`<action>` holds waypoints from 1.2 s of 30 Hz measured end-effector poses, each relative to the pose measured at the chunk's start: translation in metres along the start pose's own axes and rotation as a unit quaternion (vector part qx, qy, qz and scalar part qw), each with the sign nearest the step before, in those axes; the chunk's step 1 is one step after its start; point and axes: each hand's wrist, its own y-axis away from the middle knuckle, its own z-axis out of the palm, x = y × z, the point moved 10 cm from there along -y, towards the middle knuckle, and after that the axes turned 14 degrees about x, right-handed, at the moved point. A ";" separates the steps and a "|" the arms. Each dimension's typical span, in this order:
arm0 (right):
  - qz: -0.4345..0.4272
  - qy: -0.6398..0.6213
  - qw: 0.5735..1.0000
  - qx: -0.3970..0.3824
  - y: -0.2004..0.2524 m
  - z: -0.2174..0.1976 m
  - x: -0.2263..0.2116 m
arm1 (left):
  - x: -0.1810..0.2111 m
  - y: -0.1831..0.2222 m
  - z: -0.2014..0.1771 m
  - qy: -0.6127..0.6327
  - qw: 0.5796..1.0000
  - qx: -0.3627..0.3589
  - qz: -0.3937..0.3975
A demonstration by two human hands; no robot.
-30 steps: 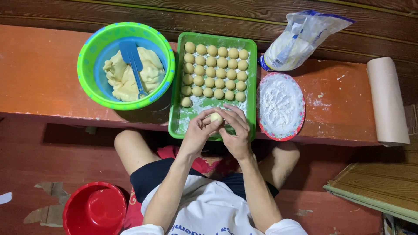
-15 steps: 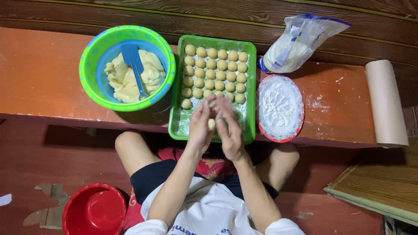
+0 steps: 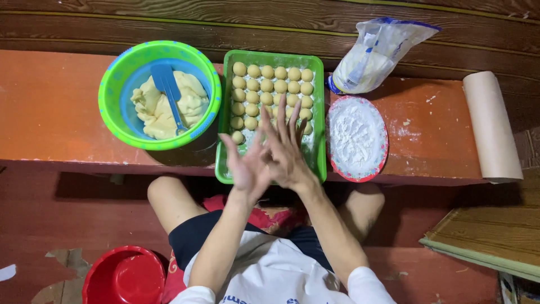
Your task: Shaping small pieces of dough into uniform balls by rolling them between the palms and arranging them on a tray.
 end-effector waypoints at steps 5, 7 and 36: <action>-0.048 -0.036 0.996 -0.067 0.020 0.006 -0.051 | 0.007 0.010 0.030 0.084 0.960 -0.178 0.201; -0.048 -0.026 0.997 -0.055 0.001 -0.001 -0.045 | 0.020 0.056 0.055 0.053 0.853 -0.388 0.345; -0.066 -0.034 0.995 -0.068 0.002 0.007 -0.069 | 0.019 0.062 0.046 0.151 0.801 -0.399 0.421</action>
